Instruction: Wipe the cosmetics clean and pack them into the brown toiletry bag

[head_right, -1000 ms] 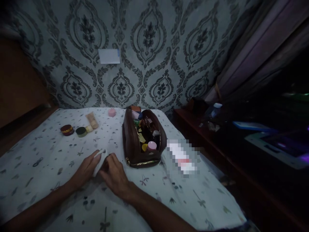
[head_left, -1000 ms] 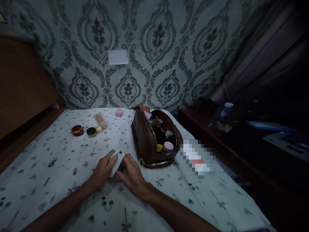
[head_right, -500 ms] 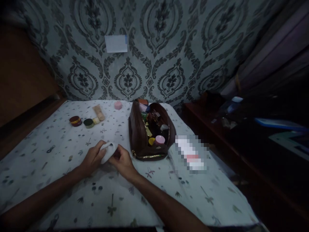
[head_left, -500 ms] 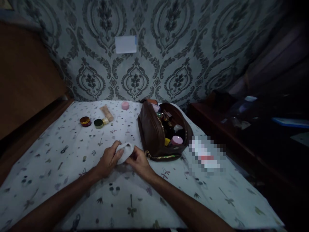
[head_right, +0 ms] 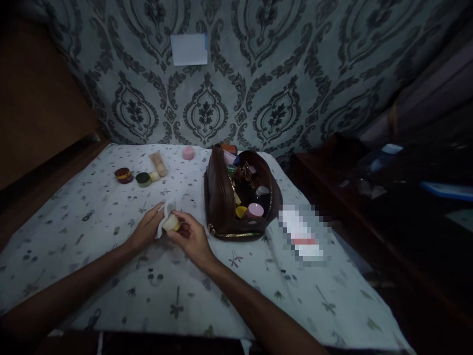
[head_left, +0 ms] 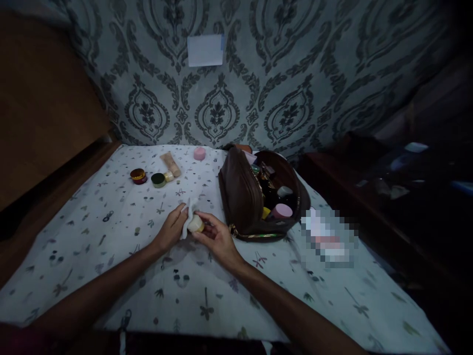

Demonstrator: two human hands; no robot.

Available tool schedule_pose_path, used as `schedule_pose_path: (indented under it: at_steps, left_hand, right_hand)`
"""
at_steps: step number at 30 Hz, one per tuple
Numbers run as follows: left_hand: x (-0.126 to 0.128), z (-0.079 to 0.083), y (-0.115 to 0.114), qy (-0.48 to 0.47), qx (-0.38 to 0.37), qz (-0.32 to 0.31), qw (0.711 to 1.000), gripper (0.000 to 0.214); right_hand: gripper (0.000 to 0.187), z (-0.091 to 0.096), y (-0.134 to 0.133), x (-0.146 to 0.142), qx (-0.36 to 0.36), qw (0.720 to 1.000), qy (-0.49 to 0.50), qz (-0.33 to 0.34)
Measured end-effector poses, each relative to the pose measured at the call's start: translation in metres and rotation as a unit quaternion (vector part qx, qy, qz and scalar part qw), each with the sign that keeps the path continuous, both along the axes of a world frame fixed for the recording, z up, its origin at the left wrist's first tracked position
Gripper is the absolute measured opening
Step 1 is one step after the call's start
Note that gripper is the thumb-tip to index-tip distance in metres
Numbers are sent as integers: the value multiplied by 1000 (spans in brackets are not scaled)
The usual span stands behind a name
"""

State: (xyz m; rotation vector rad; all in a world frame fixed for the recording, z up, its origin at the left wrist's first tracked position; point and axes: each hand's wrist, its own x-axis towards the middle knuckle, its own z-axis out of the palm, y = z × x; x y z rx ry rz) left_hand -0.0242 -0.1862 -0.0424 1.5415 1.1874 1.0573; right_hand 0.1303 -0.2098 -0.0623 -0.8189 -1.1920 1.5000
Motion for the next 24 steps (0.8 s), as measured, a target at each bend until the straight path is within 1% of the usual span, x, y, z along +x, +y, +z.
schedule_pose_path:
  at_steps: [4, 8, 10, 14, 17, 20, 24]
  left_hand:
    - [1, -4, 0, -26, -33, -6, 999, 41]
    - [3, -5, -3, -41, -64, -12, 997, 51]
    - [4, -3, -6, -50, -83, -28, 995, 54]
    - [8, -2, -9, -98, -135, -86, 982, 61]
    - [10, -4, -9, -130, -177, -103, 970, 64]
    - [9, -4, -9, -97, -198, -87, 971, 68]
    - [8, -1, -9, -42, -178, -70, 981, 68]
  right_hand:
    - [49, 1, 2, 0, -14, 1000, 13, -25]
    - [45, 5, 2, 2, -2, 999, -5, -44]
    - [42, 7, 2, 3, 10, 998, -30, -60]
    - [40, 9, 1, 5, 48, 990, -81, -101]
    - [38, 6, 0, 5, 73, 987, -103, -104]
    - [37, 1, -1, 5, 86, 984, -126, -96]
    - [35, -2, -2, 5, 106, 974, -175, -103]
